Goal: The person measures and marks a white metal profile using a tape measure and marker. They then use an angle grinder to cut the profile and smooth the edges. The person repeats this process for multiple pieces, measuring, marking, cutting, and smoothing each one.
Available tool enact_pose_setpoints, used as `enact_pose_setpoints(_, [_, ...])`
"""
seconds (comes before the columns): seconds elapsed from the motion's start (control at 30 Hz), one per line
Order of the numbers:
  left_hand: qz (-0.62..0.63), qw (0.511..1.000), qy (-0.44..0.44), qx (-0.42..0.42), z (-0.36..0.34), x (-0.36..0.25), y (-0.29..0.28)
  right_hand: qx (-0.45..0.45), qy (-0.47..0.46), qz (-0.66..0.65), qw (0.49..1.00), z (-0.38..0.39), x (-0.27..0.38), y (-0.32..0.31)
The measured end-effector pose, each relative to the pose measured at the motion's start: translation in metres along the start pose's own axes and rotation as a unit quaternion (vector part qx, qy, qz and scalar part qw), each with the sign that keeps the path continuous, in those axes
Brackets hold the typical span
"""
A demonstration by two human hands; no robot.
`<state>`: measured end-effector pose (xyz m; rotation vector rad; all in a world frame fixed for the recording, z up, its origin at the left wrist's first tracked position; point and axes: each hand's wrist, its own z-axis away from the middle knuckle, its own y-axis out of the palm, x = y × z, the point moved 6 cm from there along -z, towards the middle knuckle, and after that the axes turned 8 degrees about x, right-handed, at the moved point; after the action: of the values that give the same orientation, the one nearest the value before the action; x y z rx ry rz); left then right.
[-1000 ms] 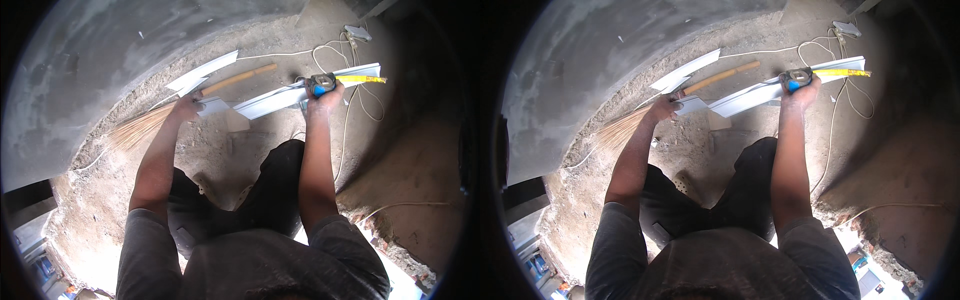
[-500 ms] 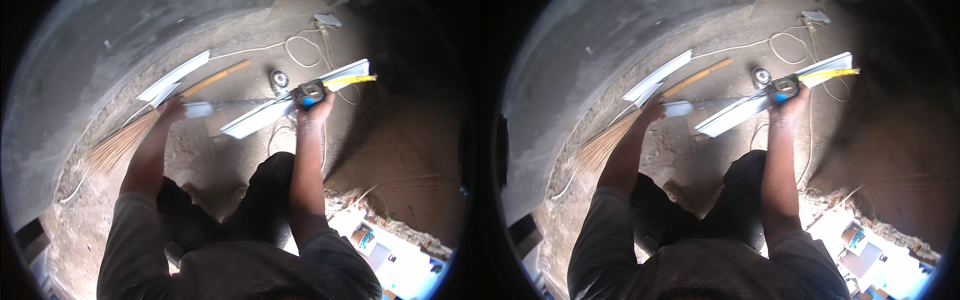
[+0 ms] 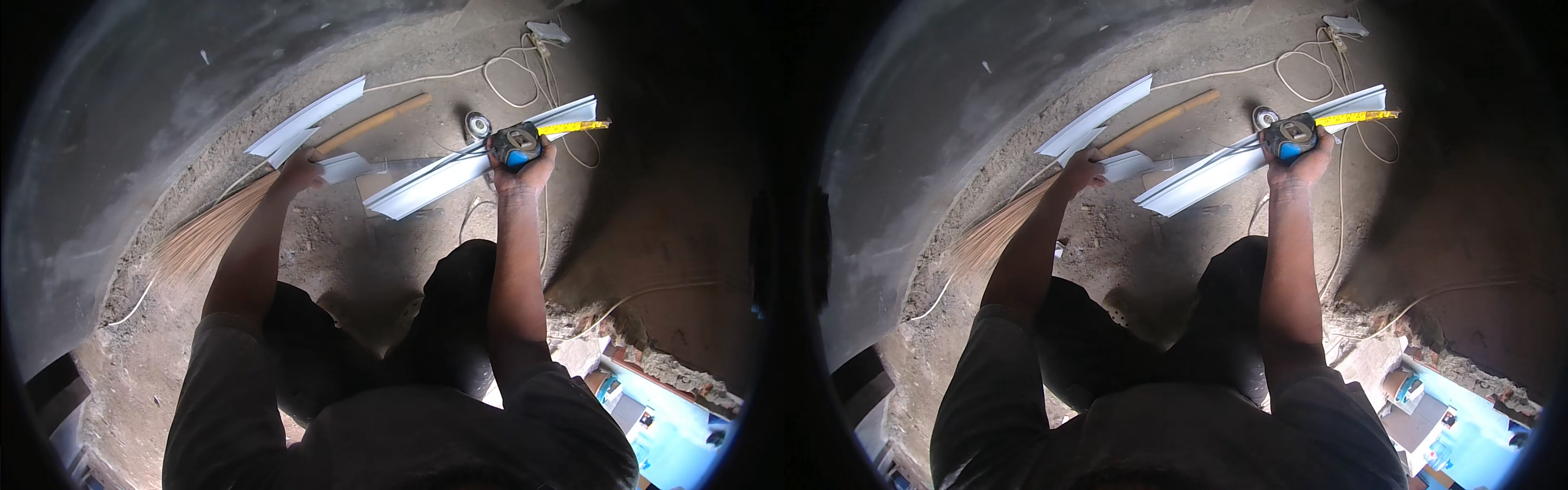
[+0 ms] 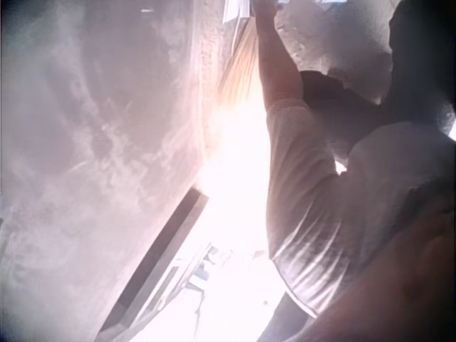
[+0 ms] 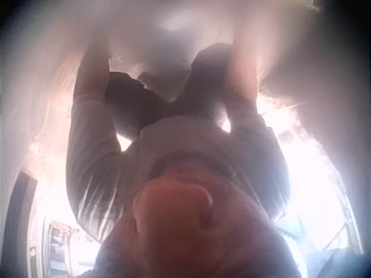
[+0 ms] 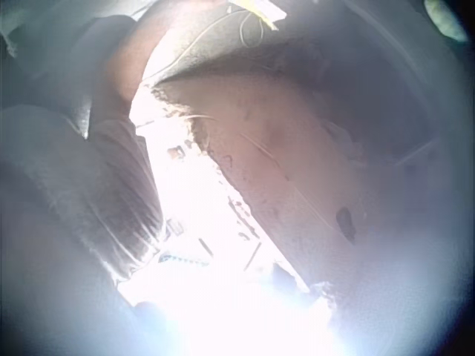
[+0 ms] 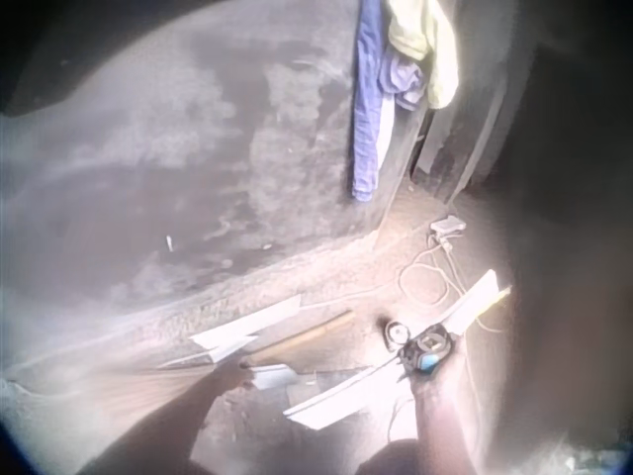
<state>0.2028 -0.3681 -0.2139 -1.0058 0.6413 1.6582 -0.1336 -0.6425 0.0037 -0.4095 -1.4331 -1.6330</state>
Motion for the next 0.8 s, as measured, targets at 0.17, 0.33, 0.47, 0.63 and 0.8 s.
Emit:
enact_pose_setpoints(0.17, [-0.005, 1.000, 0.004, -0.018, 0.016, 0.006, -0.017, -0.014, -0.023, 0.013, 1.000, 0.004, -0.010, 0.021])
enact_pose_setpoints(0.33, [-0.020, 1.000, 0.016, 0.016, 0.011, -0.001, -0.002, 0.024, -0.065, -0.002, 0.998, 0.002, 0.007, 0.022])
enact_pose_setpoints(0.47, [-0.077, 0.997, 0.018, 0.025, 0.005, -0.012, 0.010, -0.001, -0.099, 0.033, 0.995, 0.014, 0.017, 0.025])
enact_pose_setpoints(0.63, [-0.191, 0.973, 0.128, 0.017, -0.012, -0.021, 0.017, -0.002, -0.105, 0.035, 0.994, 0.024, 0.016, 0.035])
enact_pose_setpoints(0.8, [-0.207, 0.969, 0.132, 0.011, -0.036, -0.018, 0.028, -0.021, -0.141, 0.077, 0.987, 0.044, 0.030, 0.049])
